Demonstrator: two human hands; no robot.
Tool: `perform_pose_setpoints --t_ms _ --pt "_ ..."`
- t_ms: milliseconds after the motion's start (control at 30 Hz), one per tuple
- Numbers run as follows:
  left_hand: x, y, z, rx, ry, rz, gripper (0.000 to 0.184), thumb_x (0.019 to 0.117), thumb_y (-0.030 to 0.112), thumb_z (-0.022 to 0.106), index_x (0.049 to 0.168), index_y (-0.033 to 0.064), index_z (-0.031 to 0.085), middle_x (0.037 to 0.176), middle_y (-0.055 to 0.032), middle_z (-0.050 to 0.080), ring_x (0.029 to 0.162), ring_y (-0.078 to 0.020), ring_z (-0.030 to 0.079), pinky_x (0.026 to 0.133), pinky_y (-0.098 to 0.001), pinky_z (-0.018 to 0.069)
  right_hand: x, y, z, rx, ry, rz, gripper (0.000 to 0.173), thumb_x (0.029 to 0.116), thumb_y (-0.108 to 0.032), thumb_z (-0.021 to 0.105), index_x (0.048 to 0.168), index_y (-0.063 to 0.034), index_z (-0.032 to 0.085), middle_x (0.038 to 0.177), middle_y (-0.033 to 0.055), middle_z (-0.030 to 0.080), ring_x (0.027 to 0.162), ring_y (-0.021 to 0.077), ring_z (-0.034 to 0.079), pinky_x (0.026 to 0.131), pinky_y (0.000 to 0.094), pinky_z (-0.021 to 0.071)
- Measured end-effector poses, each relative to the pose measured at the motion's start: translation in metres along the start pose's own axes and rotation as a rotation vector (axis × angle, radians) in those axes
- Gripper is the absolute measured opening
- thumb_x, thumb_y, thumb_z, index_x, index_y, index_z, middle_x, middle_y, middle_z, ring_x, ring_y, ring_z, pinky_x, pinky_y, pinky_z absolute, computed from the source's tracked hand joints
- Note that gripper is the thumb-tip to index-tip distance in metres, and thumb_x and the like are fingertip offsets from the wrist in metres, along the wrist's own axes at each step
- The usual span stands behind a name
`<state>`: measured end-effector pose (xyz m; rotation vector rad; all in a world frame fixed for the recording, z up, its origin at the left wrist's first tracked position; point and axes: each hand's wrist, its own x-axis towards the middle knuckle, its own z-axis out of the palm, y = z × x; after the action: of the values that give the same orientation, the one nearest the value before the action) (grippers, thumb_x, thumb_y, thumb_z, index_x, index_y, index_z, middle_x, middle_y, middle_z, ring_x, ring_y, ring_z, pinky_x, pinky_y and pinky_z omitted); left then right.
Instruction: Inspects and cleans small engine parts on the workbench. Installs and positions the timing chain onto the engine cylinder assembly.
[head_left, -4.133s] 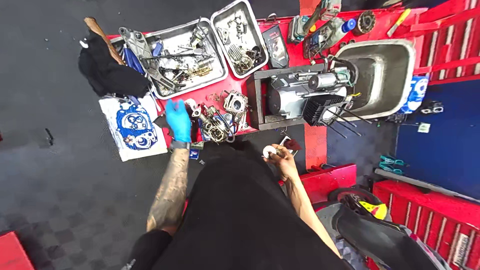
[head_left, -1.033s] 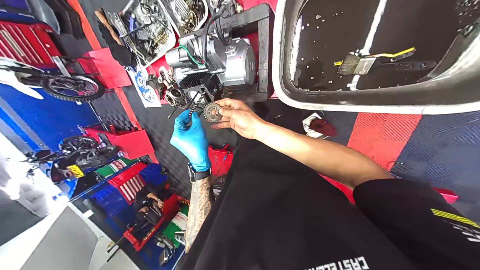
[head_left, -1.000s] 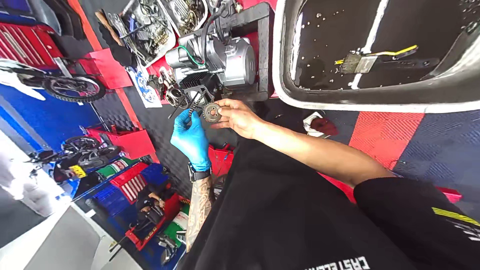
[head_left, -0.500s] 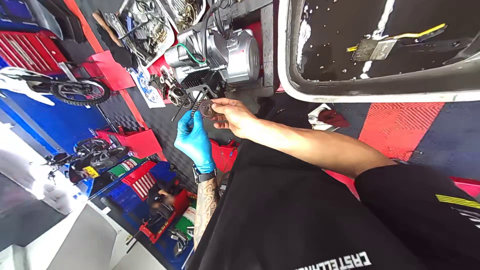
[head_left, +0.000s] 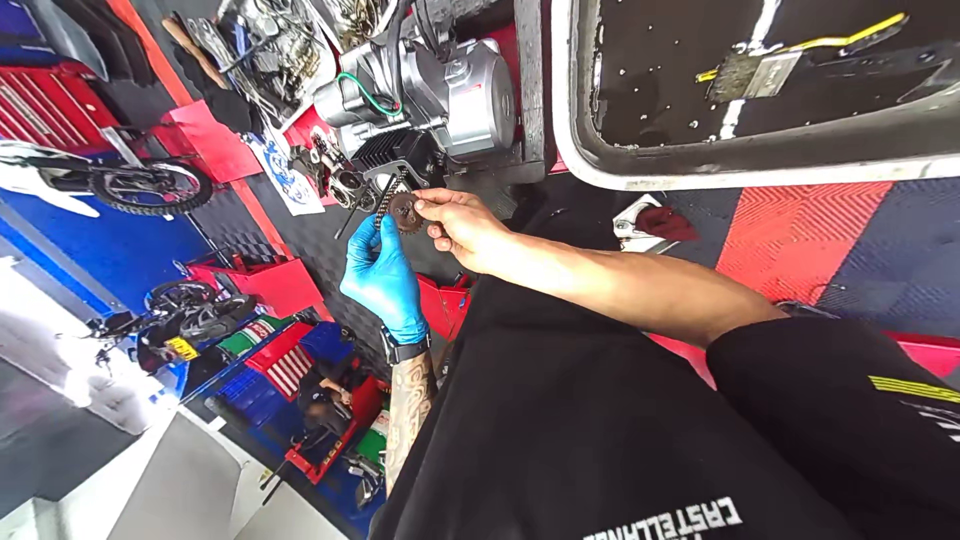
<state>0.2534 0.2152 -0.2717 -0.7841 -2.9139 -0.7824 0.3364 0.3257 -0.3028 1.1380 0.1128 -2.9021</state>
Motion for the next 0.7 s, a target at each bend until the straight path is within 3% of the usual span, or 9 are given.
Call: perform_pose_setpoints --t_ms 100,267,400,600,700 --pt "0.000 0.002 -0.002 0.009 -0.016 -0.003 0.017 0.0923 0.019 0.078 0.103 0.0058 0.076 0.085 0.0031 0.074 0.069 -0.0011 0.068 0.062 -0.0201 0.0566 -0.032 -0.026 0.016 -0.046 0.063 0.078 0.029 0.1109 -0.009 0.042 0.136 -0.0062 0.056 0.090 0.0004 0.051 0.059 0.0021 0.040 0.053 0.0163 0.0360" --pt "0.001 -0.002 -0.005 0.015 -0.061 -0.020 0.019 0.0925 0.021 0.078 0.106 0.0080 0.077 0.085 0.0028 0.075 0.065 -0.0022 0.066 0.058 -0.0206 0.0548 0.023 0.019 -0.009 0.039 -0.030 -0.072 0.025 0.1073 -0.015 0.054 0.129 -0.0123 0.066 0.092 0.0023 0.061 0.050 0.0025 0.040 0.043 0.0155 0.0316" --pt "0.000 0.003 -0.008 0.086 -0.098 -0.029 0.020 0.0942 0.024 0.076 0.108 0.0099 0.076 0.086 0.0045 0.074 0.067 -0.0009 0.066 0.059 -0.0206 0.0555 0.027 0.022 -0.011 -0.043 -0.033 -0.141 0.026 0.1075 -0.018 0.055 0.130 -0.0141 0.068 0.089 0.0038 0.061 0.045 0.0035 0.037 0.039 0.0165 0.0301" --pt "-0.001 0.002 -0.010 0.211 -0.124 0.029 0.021 0.0957 0.025 0.073 0.111 0.0106 0.076 0.091 0.0041 0.076 0.072 0.0000 0.069 0.066 -0.0205 0.0573 0.032 0.024 -0.012 -0.173 -0.047 -0.222 0.025 0.1082 -0.019 0.054 0.129 -0.0132 0.068 0.096 0.0083 0.066 0.046 0.0079 0.044 0.040 0.0196 0.0366" --pt "-0.001 0.002 -0.010 0.264 -0.115 0.046 0.022 0.0965 0.028 0.072 0.111 0.0125 0.076 0.089 0.0050 0.076 0.069 0.0002 0.068 0.063 -0.0207 0.0572 0.038 0.025 -0.009 -0.196 -0.050 -0.261 0.025 0.1075 -0.013 0.055 0.130 -0.0069 0.065 0.100 0.0108 0.070 0.049 0.0104 0.053 0.041 0.0223 0.0435"
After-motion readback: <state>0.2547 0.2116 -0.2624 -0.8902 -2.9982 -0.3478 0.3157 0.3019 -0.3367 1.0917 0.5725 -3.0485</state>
